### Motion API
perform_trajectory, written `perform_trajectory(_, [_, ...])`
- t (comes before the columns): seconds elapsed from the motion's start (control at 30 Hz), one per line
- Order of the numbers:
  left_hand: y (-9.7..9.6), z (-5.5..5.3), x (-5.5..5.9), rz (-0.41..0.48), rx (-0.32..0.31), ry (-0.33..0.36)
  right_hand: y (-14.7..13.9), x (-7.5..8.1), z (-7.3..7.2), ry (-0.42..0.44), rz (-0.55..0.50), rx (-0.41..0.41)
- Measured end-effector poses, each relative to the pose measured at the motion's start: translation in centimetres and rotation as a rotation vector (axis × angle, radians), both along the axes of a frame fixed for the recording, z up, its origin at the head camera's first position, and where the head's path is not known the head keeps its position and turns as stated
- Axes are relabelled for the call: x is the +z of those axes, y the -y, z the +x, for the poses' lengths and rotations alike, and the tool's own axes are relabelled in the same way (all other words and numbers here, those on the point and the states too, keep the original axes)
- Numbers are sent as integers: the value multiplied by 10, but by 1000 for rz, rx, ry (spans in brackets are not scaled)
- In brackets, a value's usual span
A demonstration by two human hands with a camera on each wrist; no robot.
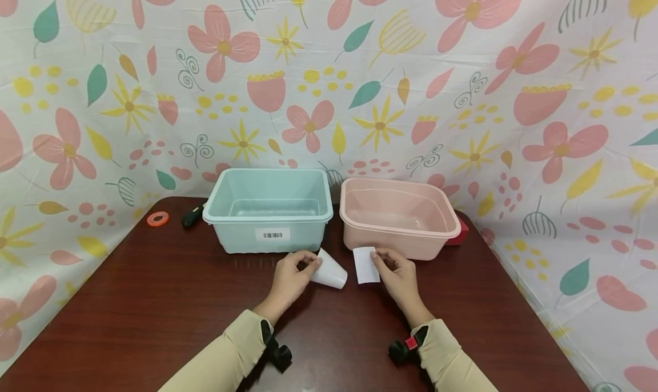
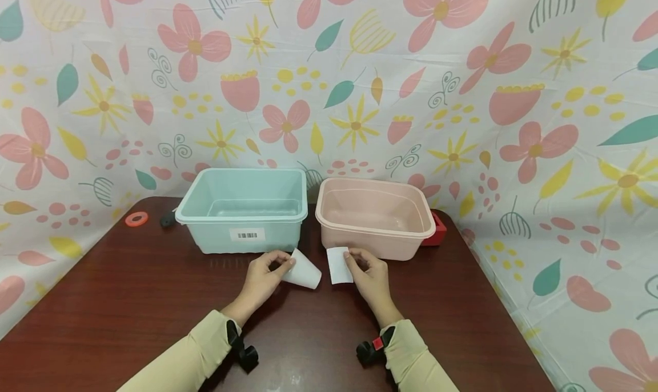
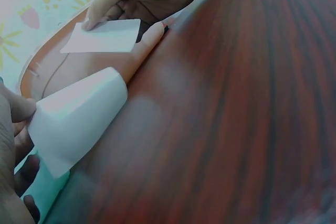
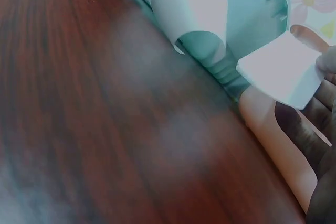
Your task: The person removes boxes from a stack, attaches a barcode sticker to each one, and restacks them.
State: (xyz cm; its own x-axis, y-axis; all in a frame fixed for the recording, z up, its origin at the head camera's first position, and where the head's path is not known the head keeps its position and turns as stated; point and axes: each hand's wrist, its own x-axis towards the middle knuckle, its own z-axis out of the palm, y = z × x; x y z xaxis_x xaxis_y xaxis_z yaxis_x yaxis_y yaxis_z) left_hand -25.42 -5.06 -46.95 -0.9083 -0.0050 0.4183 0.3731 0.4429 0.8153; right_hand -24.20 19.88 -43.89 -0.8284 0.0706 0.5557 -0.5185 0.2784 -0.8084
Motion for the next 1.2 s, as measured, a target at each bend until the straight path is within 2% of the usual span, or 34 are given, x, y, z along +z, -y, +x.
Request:
perform_trajectory(0.13, [3, -1, 2, 23, 69, -33, 0, 1, 0, 25, 30, 79])
perform_trajectory(0.23, [5, -3, 2, 35, 134, -65, -1, -1, -3, 5, 74, 160])
perform_trajectory(0.37, [6, -4, 1, 66, 207, -83, -8, -15, -17, -20, 107, 245])
perform_trajectory(0.5, [7, -5, 2, 104, 225, -84, -18, -28, -27, 64, 60, 397])
perform_trajectory(0.57, [6, -4, 2, 131, 187, -101, -22, -31, -28, 121, 20, 488])
perform_trajectory(0.63, [6, -3, 2, 143, 123, -131, -25, -32, -28, 163, -2, 562])
perform_trajectory(0.8, [-1, 3, -1, 130, -123, -232, -29, -27, -23, 217, -7, 660])
perform_trajectory(0.9, [-7, 8, 0, 122, -234, -242, -31, -23, -18, 247, -43, 713])
perform_trajectory(1.07, [-14, 18, 6, 150, -308, -184, -34, -17, -7, 270, -80, 811])
perform_trajectory(1.2, [-23, 26, 9, 185, -361, -213, -37, -14, 4, 239, -72, 849])
